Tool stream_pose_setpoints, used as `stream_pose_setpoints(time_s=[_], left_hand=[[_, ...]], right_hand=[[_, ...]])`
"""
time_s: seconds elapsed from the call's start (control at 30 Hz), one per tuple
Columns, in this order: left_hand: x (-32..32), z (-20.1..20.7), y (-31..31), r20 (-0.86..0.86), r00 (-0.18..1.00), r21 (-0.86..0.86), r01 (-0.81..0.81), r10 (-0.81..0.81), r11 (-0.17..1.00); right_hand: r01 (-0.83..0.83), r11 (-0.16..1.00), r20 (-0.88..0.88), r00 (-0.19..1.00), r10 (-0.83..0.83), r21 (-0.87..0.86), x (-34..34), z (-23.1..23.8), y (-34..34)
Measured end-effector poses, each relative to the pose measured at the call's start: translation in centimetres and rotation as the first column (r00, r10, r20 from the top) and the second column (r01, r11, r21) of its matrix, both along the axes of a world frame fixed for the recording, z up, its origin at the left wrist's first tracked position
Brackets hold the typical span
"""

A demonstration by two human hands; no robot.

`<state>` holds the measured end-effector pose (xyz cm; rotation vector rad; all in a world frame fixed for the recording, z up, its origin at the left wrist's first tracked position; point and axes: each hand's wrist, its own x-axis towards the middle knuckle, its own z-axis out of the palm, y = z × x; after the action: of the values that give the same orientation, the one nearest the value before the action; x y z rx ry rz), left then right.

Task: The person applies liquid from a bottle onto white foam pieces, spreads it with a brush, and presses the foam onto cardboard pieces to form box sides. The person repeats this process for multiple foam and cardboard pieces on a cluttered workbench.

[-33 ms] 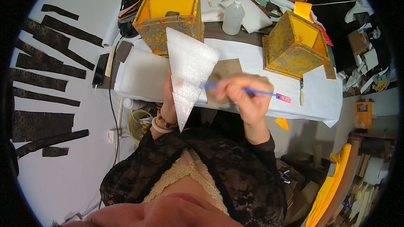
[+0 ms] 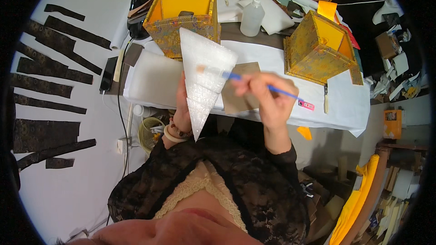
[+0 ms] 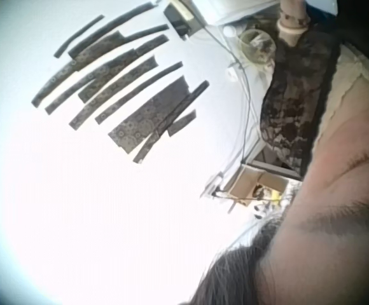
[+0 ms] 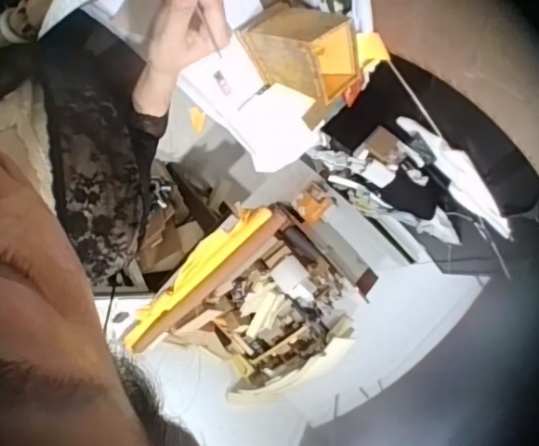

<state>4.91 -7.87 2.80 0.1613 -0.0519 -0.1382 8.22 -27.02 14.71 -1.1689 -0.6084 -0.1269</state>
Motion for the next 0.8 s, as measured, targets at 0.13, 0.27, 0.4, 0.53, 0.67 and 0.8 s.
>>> stream_pose_setpoints(time_s=[0.13,0.27,0.4,0.53,0.67,0.8], left_hand=[[0.0,0.7,-0.1,-0.072,0.995,0.012,-0.066,0.067,0.998],[0.3,0.5,0.3,0.009,1.0,-0.03,-0.009,0.009,1.0],[0.2,0.7,0.6,-0.022,0.999,-0.06,-0.035,0.034,0.998],[0.7,-0.3,1.1,0.127,0.991,-0.103,0.054,-0.041,0.993],[0.8,0.6,0.4,-0.19,0.975,0.01,-0.111,0.111,0.994],[1.0,1.7,0.1,-0.189,0.974,0.016,-0.126,0.127,0.992]], right_hand=[[-0.295,0.945,0.154,0.936,0.316,-0.144,-0.4,-0.4,-1.8],[0.044,0.998,0.001,0.999,-0.044,-0.055,-0.5,-0.7,-0.4],[-0.304,0.949,0.145,0.938,0.314,-0.09,-0.5,-1.5,-2.3],[-0.014,0.999,0.08,0.997,0.018,-0.045,-0.6,-2.7,-1.4],[-0.204,0.972,0.106,0.976,0.193,0.112,-0.6,-3.1,-1.7],[-0.177,0.984,0.068,0.982,0.175,0.018,0.0,-3.8,-2.0]])
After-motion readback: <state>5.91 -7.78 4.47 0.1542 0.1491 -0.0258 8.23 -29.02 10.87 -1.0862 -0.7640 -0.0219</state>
